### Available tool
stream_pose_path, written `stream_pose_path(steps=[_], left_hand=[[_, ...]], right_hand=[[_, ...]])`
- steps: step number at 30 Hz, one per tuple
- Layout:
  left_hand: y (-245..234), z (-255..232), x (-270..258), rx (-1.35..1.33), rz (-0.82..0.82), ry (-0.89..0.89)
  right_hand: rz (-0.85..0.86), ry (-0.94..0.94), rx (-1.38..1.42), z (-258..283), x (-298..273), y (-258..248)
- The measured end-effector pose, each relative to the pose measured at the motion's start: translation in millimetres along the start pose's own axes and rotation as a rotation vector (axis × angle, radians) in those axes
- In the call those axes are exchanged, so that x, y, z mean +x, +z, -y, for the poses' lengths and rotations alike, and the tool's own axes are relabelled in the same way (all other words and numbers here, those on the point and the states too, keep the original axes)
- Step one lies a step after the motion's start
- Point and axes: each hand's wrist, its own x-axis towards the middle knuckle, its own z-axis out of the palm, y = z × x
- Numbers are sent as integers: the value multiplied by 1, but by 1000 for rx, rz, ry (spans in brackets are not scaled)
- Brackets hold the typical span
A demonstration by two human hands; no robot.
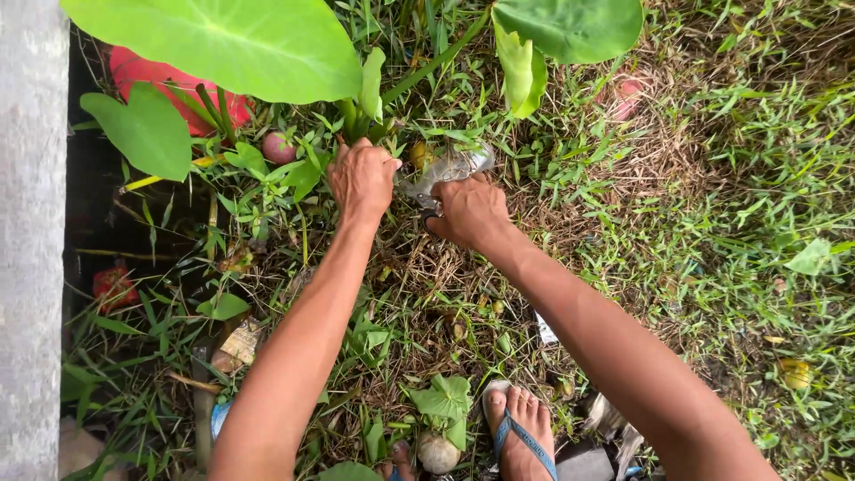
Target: Cutting plant stems and weeds using a pair of scissors in an outdoor garden area
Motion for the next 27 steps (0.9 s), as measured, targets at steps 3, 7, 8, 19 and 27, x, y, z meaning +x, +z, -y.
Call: stream_pose_path(steps=[3, 7, 8, 19, 27], left_hand=[[-25, -13, -12, -53, 47, -24], [-45, -19, -26, -52, 39, -36], [-48, -19, -28, -43, 46, -31], [-117, -19, -82, -209, 302, -113], [-146, -24, -149, -181, 597, -263]], right_hand=[[-24, 19, 18, 20, 8, 3], [-207, -127, -437, 21, 18, 22], [-205, -118, -300, 18, 19, 27], [-8, -28, 95, -14, -88, -16], [37, -39, 828, -9, -133, -17]])
